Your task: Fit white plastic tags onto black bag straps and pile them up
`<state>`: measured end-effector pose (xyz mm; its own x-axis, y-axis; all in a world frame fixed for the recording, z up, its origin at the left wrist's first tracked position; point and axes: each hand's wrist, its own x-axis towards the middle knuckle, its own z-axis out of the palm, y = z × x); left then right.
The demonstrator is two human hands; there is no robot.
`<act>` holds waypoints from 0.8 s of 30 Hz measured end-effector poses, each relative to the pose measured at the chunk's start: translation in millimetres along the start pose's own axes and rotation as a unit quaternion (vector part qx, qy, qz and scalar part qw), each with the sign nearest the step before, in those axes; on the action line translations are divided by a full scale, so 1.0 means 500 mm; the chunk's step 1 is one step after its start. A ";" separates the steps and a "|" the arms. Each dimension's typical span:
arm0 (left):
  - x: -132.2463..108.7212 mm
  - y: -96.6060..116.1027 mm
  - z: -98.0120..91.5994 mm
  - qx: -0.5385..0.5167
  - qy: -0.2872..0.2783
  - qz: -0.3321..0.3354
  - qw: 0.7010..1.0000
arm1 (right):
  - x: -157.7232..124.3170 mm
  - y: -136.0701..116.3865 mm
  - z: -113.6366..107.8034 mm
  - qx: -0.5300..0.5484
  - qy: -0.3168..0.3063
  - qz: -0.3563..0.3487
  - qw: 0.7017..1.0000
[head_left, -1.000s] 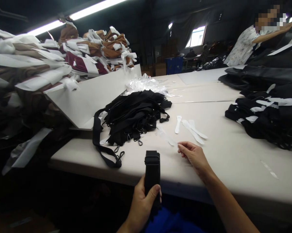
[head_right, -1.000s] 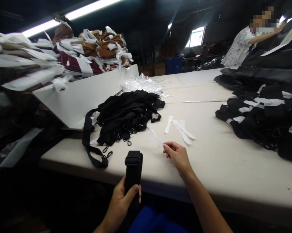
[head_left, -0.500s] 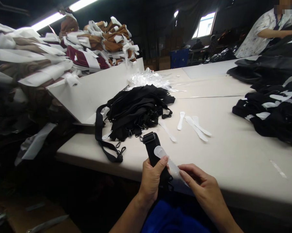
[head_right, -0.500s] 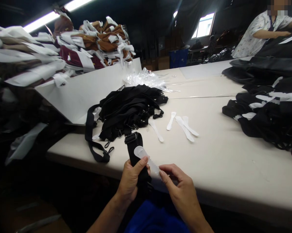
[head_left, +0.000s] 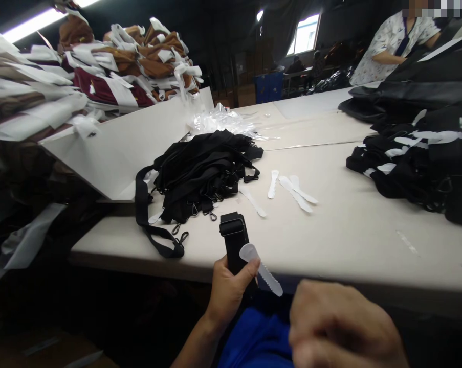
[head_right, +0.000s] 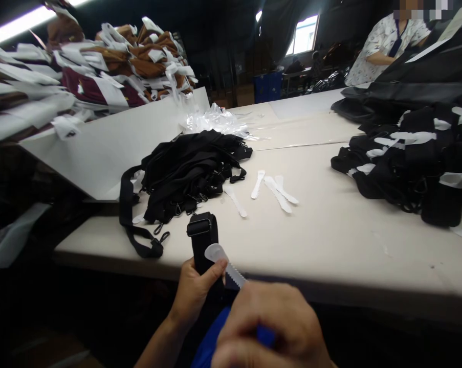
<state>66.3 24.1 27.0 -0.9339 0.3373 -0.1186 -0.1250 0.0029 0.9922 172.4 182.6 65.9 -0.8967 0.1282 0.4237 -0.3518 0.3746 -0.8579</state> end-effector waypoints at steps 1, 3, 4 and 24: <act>-0.005 0.004 -0.004 0.011 -0.024 -0.002 1.000 | 0.019 0.015 0.010 0.011 0.039 0.029 0.999; -0.014 0.012 -0.011 0.030 -0.065 -0.005 0.997 | 0.051 0.041 0.026 0.019 0.054 0.067 0.996; -0.017 0.014 -0.013 0.036 -0.081 -0.003 0.996 | 0.061 0.050 0.031 0.027 0.041 0.080 0.996; -0.018 -0.005 -0.010 -0.055 -0.094 -0.050 0.993 | 0.036 0.103 0.058 0.142 0.009 0.146 0.979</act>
<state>73.4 16.5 25.4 -0.8370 0.5108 -0.1964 -0.2592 -0.0540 0.9643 130.3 177.4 21.0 -0.9659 0.2095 0.1519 -0.1447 0.0492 -0.9883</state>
